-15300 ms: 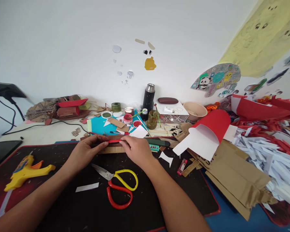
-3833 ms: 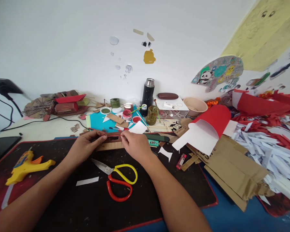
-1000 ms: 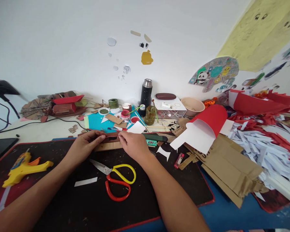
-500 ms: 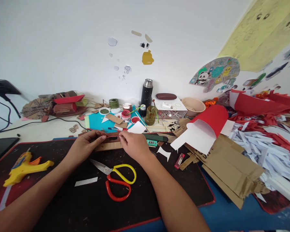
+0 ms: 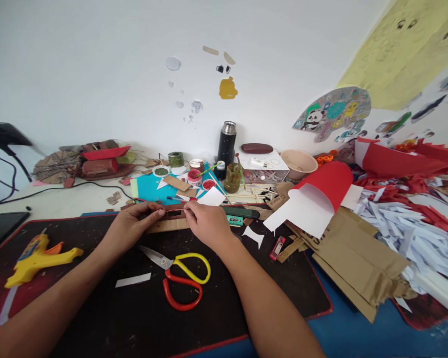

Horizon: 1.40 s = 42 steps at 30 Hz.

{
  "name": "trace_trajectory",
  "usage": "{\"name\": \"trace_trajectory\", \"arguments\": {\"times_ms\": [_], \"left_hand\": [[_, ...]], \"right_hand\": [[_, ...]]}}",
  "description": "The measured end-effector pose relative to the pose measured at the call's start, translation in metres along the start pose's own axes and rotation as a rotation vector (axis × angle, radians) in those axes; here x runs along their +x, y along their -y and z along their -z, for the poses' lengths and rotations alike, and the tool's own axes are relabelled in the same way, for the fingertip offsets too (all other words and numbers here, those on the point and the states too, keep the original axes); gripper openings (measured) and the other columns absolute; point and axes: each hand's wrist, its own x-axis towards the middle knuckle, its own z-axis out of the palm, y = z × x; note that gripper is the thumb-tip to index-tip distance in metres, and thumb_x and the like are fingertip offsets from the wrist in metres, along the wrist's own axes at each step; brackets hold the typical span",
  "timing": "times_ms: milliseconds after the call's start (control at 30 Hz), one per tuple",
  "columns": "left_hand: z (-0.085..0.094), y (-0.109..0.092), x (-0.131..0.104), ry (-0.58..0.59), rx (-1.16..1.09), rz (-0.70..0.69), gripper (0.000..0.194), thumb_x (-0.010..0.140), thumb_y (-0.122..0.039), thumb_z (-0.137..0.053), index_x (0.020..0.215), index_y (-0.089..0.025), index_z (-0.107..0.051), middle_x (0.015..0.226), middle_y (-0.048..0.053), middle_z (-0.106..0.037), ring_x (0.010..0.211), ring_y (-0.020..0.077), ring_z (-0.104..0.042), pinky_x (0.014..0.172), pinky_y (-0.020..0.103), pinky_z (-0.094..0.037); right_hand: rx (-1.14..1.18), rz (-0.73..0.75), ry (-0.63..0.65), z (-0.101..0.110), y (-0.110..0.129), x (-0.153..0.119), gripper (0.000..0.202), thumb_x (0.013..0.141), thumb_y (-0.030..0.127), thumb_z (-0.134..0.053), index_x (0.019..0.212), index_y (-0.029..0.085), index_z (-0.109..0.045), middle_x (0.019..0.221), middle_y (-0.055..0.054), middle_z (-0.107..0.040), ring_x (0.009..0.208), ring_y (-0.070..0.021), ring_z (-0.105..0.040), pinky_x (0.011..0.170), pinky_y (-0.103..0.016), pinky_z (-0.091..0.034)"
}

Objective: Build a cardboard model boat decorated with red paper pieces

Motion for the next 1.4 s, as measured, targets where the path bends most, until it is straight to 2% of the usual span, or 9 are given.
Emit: {"name": "trace_trajectory", "arguments": {"times_ms": [267,633,833,967,1400], "left_hand": [[-0.0002,0.0031,-0.0003,0.004,-0.011,-0.016,0.049,0.083,-0.074,-0.071,0.091,-0.026,-0.08,0.099,0.005,-0.083,0.096,0.0305,-0.072,0.087,0.039,-0.054],[0.0001,0.0035,-0.0006,0.002,-0.007,-0.016,0.044,0.084,-0.069,-0.072,0.088,-0.026,-0.08,0.099,0.004,-0.083,0.094,0.0293,-0.073,0.085,0.037,-0.054],[0.0012,-0.0001,0.0002,0.004,0.023,0.004,0.045,0.09,-0.067,-0.063,0.091,-0.025,-0.077,0.093,0.004,-0.08,0.091,0.0277,-0.07,0.083,0.035,-0.053],[0.0015,-0.0011,0.0006,-0.004,0.031,-0.007,0.042,0.09,-0.065,-0.063,0.091,-0.025,-0.075,0.095,0.004,-0.08,0.093,0.0276,-0.07,0.084,0.034,-0.053],[0.0014,-0.0042,-0.0004,-0.017,0.032,0.002,0.048,0.084,-0.072,-0.066,0.089,-0.025,-0.076,0.096,0.006,-0.081,0.094,0.0298,-0.072,0.087,0.038,-0.055]], "right_hand": [[0.008,-0.004,-0.001,-0.0006,0.0003,-0.0001,0.017,0.107,0.03,-0.06,0.11,0.023,-0.076,0.082,-0.002,-0.08,0.073,-0.0194,-0.072,0.064,-0.027,-0.035],[-0.012,-0.007,-0.001,-0.0006,0.0023,0.0004,0.019,0.107,0.03,-0.059,0.111,0.023,-0.076,0.083,-0.003,-0.081,0.073,-0.0198,-0.073,0.064,-0.028,-0.034],[-0.026,-0.005,0.004,-0.0015,0.0031,0.0014,0.018,0.107,0.029,-0.059,0.109,0.022,-0.076,0.085,-0.003,-0.082,0.076,-0.0202,-0.074,0.064,-0.029,-0.034],[-0.031,0.0,-0.001,-0.002,0.0023,0.0015,0.018,0.108,0.029,-0.059,0.108,0.022,-0.076,0.086,-0.003,-0.082,0.076,-0.0201,-0.075,0.065,-0.029,-0.034],[0.002,0.026,-0.036,-0.0046,-0.0014,0.0006,0.015,0.106,0.027,-0.062,0.106,0.023,-0.076,0.083,-0.001,-0.082,0.072,-0.0181,-0.073,0.064,-0.028,-0.034]]}}
